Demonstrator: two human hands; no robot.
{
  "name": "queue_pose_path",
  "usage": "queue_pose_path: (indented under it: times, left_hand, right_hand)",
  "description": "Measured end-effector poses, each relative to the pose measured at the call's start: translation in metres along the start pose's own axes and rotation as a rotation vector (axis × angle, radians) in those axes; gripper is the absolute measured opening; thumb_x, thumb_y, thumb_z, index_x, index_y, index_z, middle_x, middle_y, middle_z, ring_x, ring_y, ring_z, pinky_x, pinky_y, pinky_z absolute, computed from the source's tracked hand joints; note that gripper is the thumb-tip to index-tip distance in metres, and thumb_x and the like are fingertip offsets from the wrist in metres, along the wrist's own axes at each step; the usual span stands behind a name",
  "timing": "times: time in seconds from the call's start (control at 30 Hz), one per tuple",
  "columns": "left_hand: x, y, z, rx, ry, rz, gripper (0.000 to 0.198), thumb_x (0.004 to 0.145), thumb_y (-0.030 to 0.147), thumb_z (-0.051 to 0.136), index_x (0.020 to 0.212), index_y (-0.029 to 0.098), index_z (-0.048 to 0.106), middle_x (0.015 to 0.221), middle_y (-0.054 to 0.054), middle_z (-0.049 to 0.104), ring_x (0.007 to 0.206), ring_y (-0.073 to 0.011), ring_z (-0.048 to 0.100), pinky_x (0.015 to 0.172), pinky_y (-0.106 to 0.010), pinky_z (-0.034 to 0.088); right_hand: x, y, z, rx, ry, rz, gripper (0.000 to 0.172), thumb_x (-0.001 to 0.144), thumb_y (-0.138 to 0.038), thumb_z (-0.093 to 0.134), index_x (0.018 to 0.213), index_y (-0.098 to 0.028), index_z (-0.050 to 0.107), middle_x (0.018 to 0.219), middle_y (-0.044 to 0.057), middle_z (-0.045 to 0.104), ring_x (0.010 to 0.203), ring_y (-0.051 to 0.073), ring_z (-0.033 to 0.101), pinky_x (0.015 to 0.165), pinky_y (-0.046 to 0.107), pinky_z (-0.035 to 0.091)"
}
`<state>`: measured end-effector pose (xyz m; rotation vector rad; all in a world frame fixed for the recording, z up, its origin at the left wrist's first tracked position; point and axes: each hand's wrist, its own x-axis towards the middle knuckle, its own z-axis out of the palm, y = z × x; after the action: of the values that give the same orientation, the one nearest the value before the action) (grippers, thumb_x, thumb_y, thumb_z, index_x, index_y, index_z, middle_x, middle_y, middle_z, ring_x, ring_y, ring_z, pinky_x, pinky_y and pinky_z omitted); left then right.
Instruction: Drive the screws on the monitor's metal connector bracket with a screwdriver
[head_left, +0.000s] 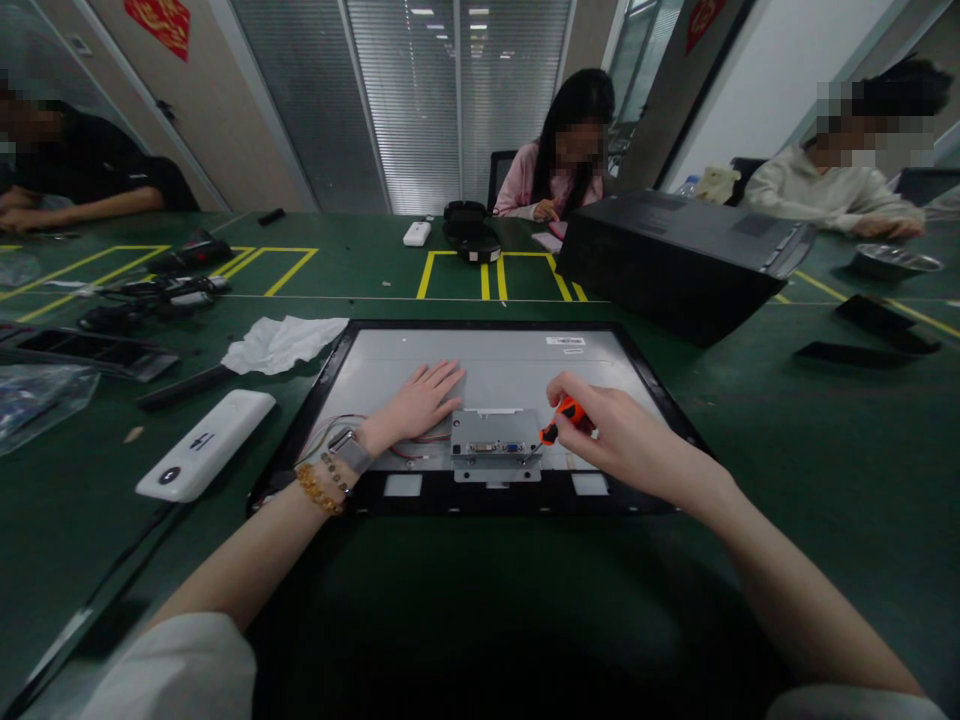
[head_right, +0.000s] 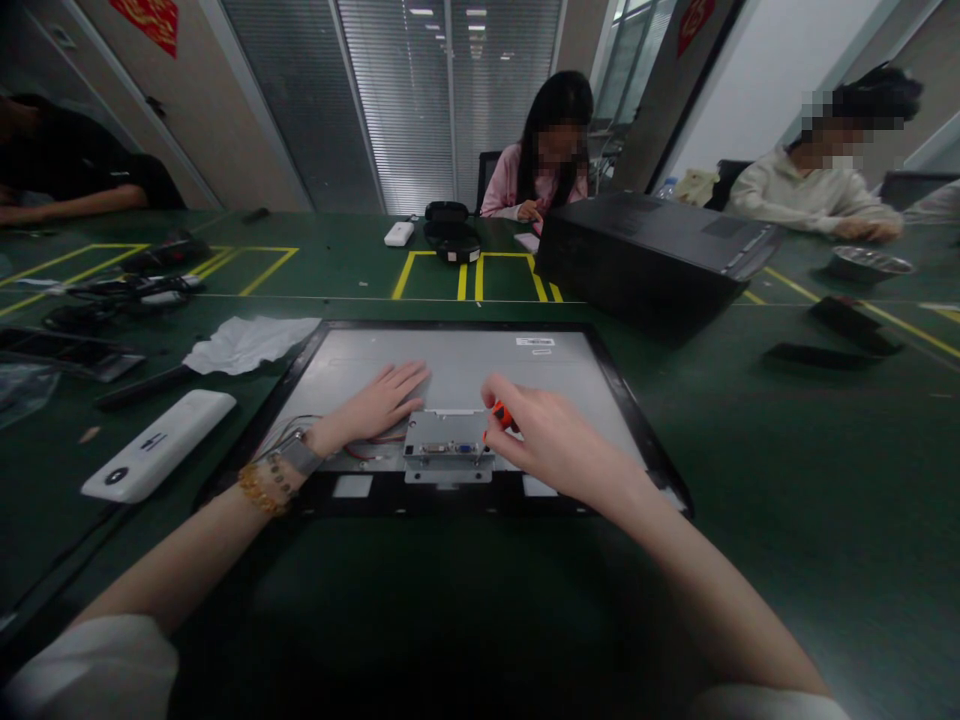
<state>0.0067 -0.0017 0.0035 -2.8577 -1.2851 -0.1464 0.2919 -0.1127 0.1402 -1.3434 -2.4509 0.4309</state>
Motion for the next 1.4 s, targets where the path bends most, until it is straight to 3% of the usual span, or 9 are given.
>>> queue_pose_path:
  times: [0.2, 0.43, 0.67, 1.4]
  left_hand:
    - [0.000, 0.002, -0.002, -0.003, -0.006, -0.002, 0.054, 0.104, 0.046, 0.025, 0.150, 0.017, 0.032, 0.158, -0.011, 0.025, 0.145, -0.0272, 0.023, 0.117, -0.048, 0.018]
    - [0.001, 0.003, -0.003, -0.018, -0.017, -0.011, 0.054, 0.104, 0.047, 0.025, 0.149, 0.017, 0.032, 0.158, -0.012, 0.025, 0.145, -0.0269, 0.024, 0.116, -0.049, 0.018]
    - [0.000, 0.002, -0.002, -0.023, -0.003, -0.010, 0.055, 0.105, 0.048, 0.024, 0.150, 0.017, 0.032, 0.159, -0.011, 0.024, 0.145, -0.0269, 0.024, 0.117, -0.048, 0.017]
    - [0.000, 0.004, -0.005, -0.001, -0.029, -0.020, 0.054, 0.105, 0.046, 0.026, 0.150, 0.017, 0.032, 0.158, -0.011, 0.025, 0.145, -0.0263, 0.023, 0.117, -0.047, 0.017]
  right_hand:
    - [0.001, 0.002, 0.001, -0.017, 0.015, -0.037, 0.010, 0.094, -0.029, 0.042, 0.092, -0.022, 0.049, 0.072, 0.001, 0.059, 0.058, 0.015, 0.051, 0.057, 0.028, 0.036]
    - [0.002, 0.008, 0.006, -0.177, 0.096, -0.025, 0.028, 0.098, -0.044, 0.040, 0.089, -0.021, 0.054, 0.056, 0.000, 0.057, 0.047, 0.016, 0.050, 0.050, 0.028, 0.030]
    - [0.003, 0.008, 0.008, -0.149, 0.086, -0.016, 0.018, 0.097, -0.036, 0.042, 0.099, -0.020, 0.050, 0.061, 0.000, 0.060, 0.050, 0.017, 0.055, 0.050, 0.027, 0.034]
    - [0.004, 0.009, 0.011, -0.159, 0.103, 0.002, 0.016, 0.097, -0.037, 0.044, 0.093, -0.021, 0.047, 0.061, -0.001, 0.058, 0.051, 0.017, 0.054, 0.050, 0.027, 0.033]
